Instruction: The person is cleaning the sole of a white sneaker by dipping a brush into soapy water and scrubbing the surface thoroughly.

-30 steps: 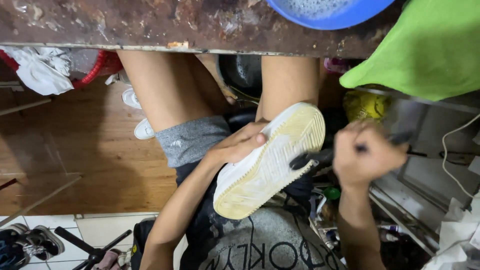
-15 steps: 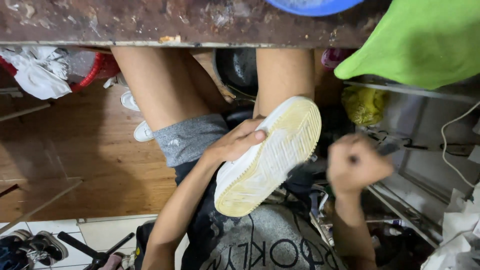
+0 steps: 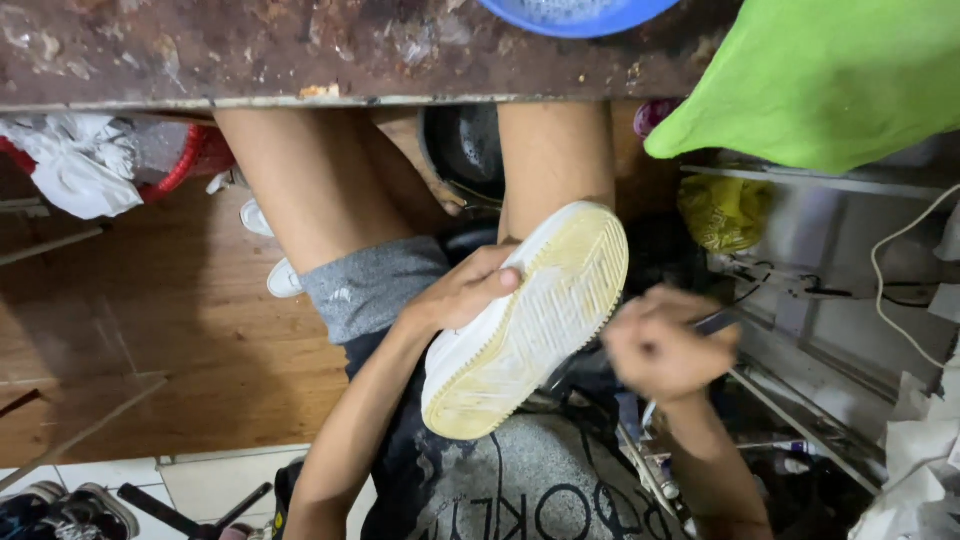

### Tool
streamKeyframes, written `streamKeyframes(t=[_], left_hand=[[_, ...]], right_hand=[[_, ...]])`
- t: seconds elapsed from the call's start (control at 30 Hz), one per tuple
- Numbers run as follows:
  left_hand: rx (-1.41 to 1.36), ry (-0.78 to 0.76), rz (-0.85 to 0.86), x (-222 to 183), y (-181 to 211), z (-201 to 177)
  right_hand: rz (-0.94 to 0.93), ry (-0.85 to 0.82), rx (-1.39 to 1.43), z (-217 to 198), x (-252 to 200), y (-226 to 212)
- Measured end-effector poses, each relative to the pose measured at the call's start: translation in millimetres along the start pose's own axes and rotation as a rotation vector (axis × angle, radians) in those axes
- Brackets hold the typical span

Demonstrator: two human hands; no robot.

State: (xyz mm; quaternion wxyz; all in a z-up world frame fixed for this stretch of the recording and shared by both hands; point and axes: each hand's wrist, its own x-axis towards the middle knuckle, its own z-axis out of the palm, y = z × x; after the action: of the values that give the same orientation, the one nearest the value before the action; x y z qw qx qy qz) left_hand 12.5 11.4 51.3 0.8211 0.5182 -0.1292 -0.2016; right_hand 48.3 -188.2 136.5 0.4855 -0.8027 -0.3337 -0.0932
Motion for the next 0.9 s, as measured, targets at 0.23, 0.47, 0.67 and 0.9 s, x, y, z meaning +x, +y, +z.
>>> streamKeyframes(t=[0.23, 0.47, 0.67, 0.9], left_hand=[[0.010, 0.016, -0.003, -1.8, 0.9, 1.1], [0.022, 0.019, -0.040, -2.0, -3.2, -2.3], [-0.075, 0.071, 0.006, 1.1, -16.7, -1.3], [-0.089, 0.069, -0.007, -5.0, -28.1, -1.0]], right_hand=[[0.119, 0.136, -0.240, -11.5, -26.8, 23.1], [0.183, 0.217, -0.230, -9.7, -13.4, 31.3], [0.161, 0.367, -0.286, -28.4, -45.7, 106.4], [0.147, 0.126, -0.229, -0.7, -2.8, 45.3]])
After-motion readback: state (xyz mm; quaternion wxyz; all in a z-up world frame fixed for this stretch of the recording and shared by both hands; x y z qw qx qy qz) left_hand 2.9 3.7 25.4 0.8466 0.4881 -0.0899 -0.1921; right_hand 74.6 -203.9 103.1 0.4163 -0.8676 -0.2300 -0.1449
